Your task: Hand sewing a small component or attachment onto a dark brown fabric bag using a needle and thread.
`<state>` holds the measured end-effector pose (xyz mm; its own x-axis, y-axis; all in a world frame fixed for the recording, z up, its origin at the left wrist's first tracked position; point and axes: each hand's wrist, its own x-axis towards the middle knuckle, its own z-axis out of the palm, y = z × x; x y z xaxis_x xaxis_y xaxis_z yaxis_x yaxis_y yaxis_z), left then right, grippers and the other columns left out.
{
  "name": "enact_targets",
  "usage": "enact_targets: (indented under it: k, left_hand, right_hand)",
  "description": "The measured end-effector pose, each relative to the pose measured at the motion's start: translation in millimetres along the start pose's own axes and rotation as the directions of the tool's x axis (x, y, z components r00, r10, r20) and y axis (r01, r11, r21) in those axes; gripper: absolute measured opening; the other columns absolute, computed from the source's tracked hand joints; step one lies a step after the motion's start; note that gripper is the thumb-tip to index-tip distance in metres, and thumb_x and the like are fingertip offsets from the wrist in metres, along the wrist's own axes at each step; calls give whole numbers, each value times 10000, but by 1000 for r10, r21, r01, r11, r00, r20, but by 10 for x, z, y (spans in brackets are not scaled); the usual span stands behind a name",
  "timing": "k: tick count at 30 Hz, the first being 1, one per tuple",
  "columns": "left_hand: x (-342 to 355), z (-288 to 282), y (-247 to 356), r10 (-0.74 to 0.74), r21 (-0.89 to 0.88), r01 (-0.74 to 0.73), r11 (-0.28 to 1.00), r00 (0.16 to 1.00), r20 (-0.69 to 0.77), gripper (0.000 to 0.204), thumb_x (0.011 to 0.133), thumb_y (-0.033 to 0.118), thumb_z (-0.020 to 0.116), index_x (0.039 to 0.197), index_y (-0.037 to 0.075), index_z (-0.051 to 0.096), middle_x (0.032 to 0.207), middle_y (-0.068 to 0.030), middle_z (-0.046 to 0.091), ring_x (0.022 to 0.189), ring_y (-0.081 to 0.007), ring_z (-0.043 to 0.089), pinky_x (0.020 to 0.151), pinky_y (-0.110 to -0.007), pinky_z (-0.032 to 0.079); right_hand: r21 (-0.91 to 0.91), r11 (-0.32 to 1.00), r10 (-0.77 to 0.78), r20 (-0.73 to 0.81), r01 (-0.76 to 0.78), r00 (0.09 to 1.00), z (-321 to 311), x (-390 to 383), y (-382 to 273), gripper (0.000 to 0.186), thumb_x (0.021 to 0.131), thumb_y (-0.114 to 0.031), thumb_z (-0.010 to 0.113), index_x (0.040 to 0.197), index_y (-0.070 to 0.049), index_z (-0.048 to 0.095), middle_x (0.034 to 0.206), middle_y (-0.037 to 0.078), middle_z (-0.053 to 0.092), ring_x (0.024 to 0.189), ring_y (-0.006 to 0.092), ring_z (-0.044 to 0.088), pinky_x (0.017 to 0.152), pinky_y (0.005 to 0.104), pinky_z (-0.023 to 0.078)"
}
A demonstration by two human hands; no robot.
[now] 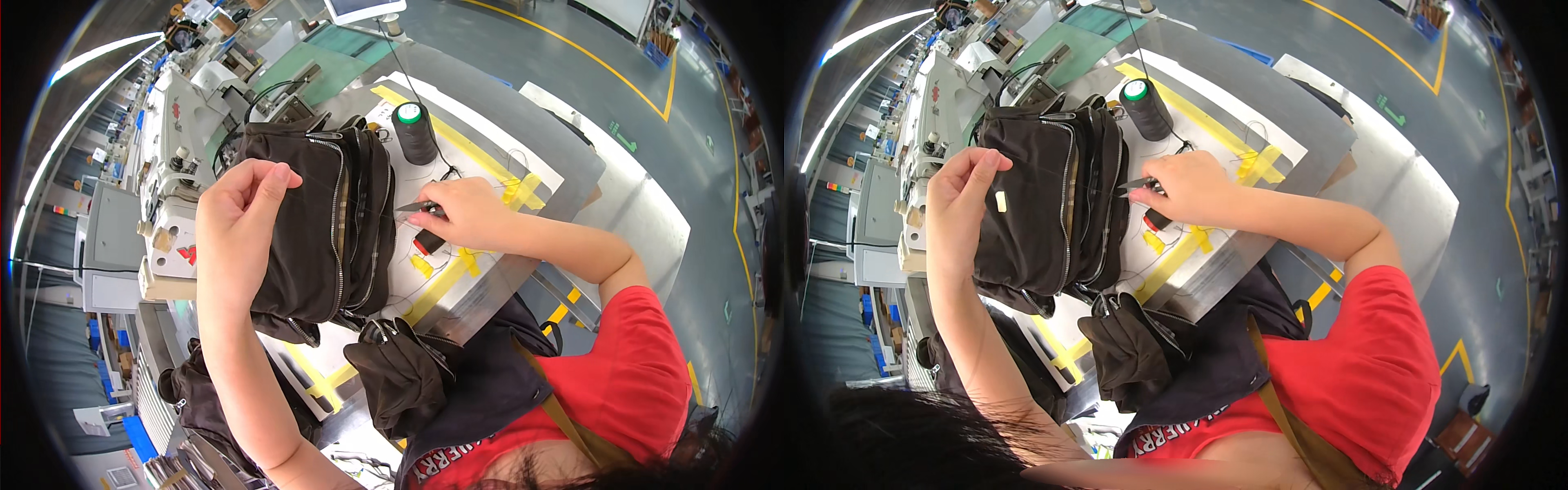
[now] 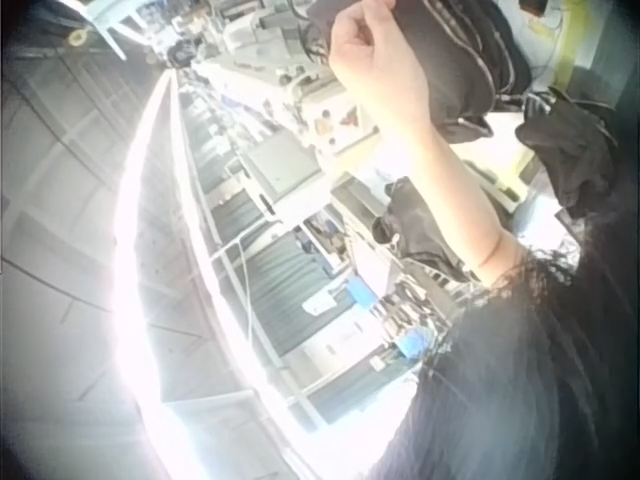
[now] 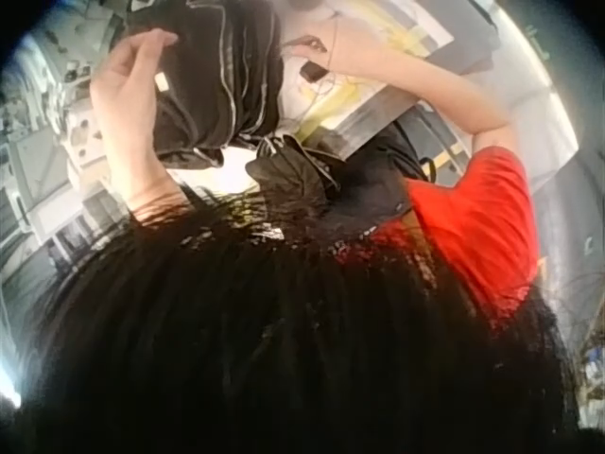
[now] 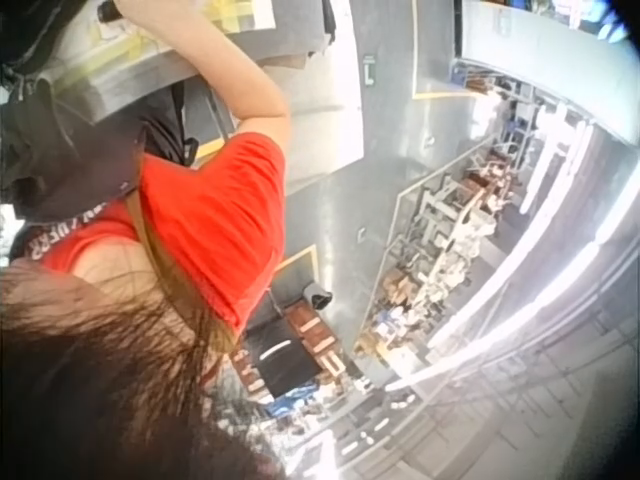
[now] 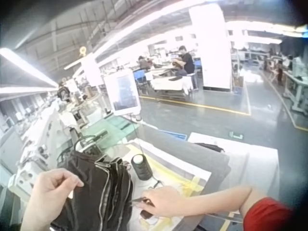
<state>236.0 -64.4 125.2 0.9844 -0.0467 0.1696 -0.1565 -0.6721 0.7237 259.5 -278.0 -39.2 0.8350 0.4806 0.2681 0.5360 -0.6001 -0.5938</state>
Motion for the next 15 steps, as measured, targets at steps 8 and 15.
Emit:
enact_targets:
  k: [8,15]
  left_hand:
    - [-4,-22,-3,-19,6,19,1000,1000,-18,230,884,201,559,802,-6,620,542,95,362,497,10,246,449,-197,179]
    - [-64,-76,1,-30,-29,29,999,999,-34,212,888,180,551,808,-2,623,592,80,414,533,10,274,466,-191,189]
  right_hand:
    - [-61,994,99,51,-96,994,-97,-64,-117,305,815,-370,591,883,-73,617,708,107,619,629,260,603,563,338,451]
    - [-133,990,46,52,-39,998,177,132,4,352,830,-395,562,872,-48,602,747,118,630,692,290,610,615,382,462]
